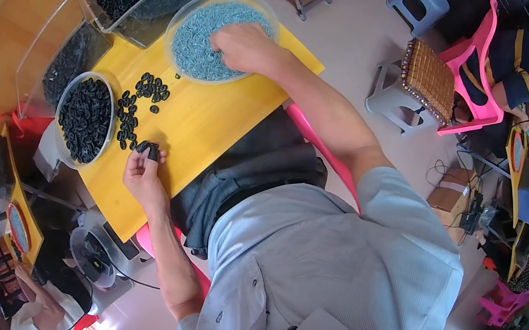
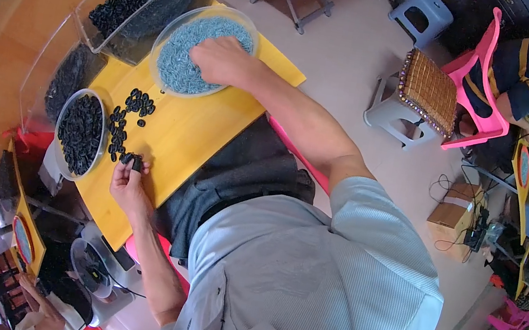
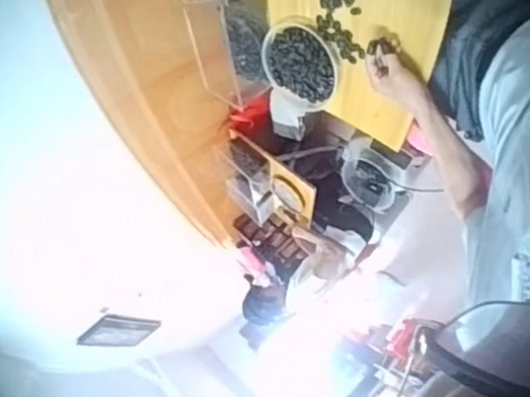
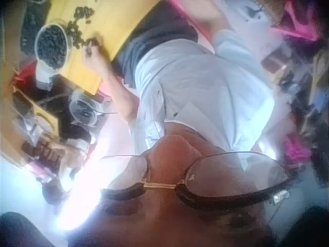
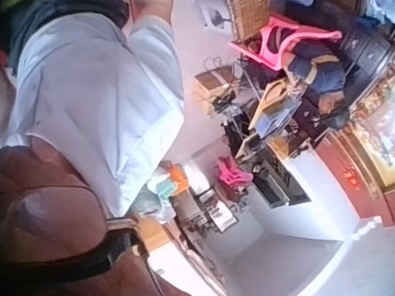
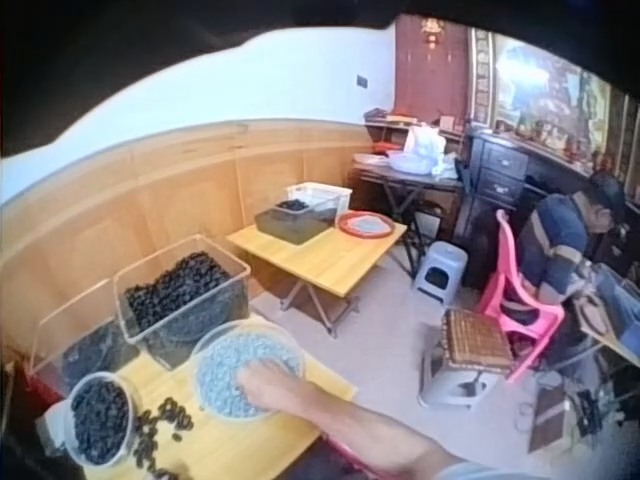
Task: The person repeatedly picks up small black plastic components from the table by hand and assembles them together.
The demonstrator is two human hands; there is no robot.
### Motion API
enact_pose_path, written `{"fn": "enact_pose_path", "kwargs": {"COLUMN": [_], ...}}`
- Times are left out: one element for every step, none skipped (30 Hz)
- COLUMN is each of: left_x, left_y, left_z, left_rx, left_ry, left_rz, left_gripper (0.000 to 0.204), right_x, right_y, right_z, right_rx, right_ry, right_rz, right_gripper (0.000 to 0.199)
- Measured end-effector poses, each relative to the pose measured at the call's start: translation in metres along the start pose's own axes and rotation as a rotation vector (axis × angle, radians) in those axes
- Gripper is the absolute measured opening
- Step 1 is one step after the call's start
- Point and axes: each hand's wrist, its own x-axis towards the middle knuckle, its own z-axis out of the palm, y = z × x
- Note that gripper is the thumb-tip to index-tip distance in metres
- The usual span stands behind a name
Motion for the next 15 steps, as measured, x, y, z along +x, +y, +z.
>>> {"fn": "enact_pose_path", "kwargs": {"left_x": [0.0,0.001,0.003,0.002,0.002,0.003,0.003,0.003,0.003,0.002,0.002,0.002,0.001,0.002,0.001], "left_y": [0.0,0.001,0.001,0.0,0.001,0.001,0.001,0.002,0.003,0.003,0.004,0.005,0.007,0.0,-0.001], "left_z": [0.001,0.002,0.002,0.0,-0.002,-0.002,-0.004,-0.004,-0.005,-0.005,-0.006,-0.007,-0.004,-0.008,-0.007], "left_rx": [-0.004,-0.008,-0.009,-0.006,-0.004,-0.006,-0.002,0.002,0.001,0.022,0.046,0.057,0.033,-0.018,-0.072], "left_ry": [-0.003,-0.005,-0.003,-0.002,0.001,0.015,0.006,0.0,0.03,0.023,0.026,0.008,0.01,-0.001,0.004], "left_rz": [-0.005,-0.009,-0.004,-0.01,-0.015,-0.009,-0.011,-0.011,0.001,-0.011,-0.019,-0.019,-0.044,-0.031,-0.048], "left_gripper": [0.013,0.013,0.013,0.014,0.015,0.015,0.015,0.015,0.015,0.015,0.015,0.015,0.015,0.015,0.016], "right_x": [0.0,0.002,0.005,0.006,0.008,0.008,0.009,0.008,0.005,0.001,0.003,0.005,0.004,0.004,0.003], "right_y": [-0.001,-0.002,-0.002,-0.004,-0.006,-0.005,-0.005,-0.005,-0.005,-0.004,-0.004,-0.003,-0.002,-0.002,-0.005], "right_z": [0.002,0.002,0.001,-0.001,-0.003,-0.004,-0.003,-0.003,0.002,0.005,0.005,0.003,0.002,0.0,-0.003], "right_rx": [-0.045,-0.091,-0.092,-0.108,-0.124,-0.125,-0.064,-0.002,0.021,0.051,0.012,-0.03,-0.005,0.019,0.023], "right_ry": [0.006,0.012,0.015,-0.054,-0.123,-0.123,-0.087,-0.05,0.096,0.246,0.173,0.104,0.08,0.059,0.048], "right_rz": [0.005,0.009,0.005,0.014,0.022,0.007,0.008,0.006,-0.053,-0.117,-0.102,-0.088,-0.065,-0.049,-0.032], "right_gripper": [0.014,0.014,0.014,0.016,0.018,0.018,0.018,0.017,0.015,0.013,0.012,0.011,0.011,0.012,0.012]}}
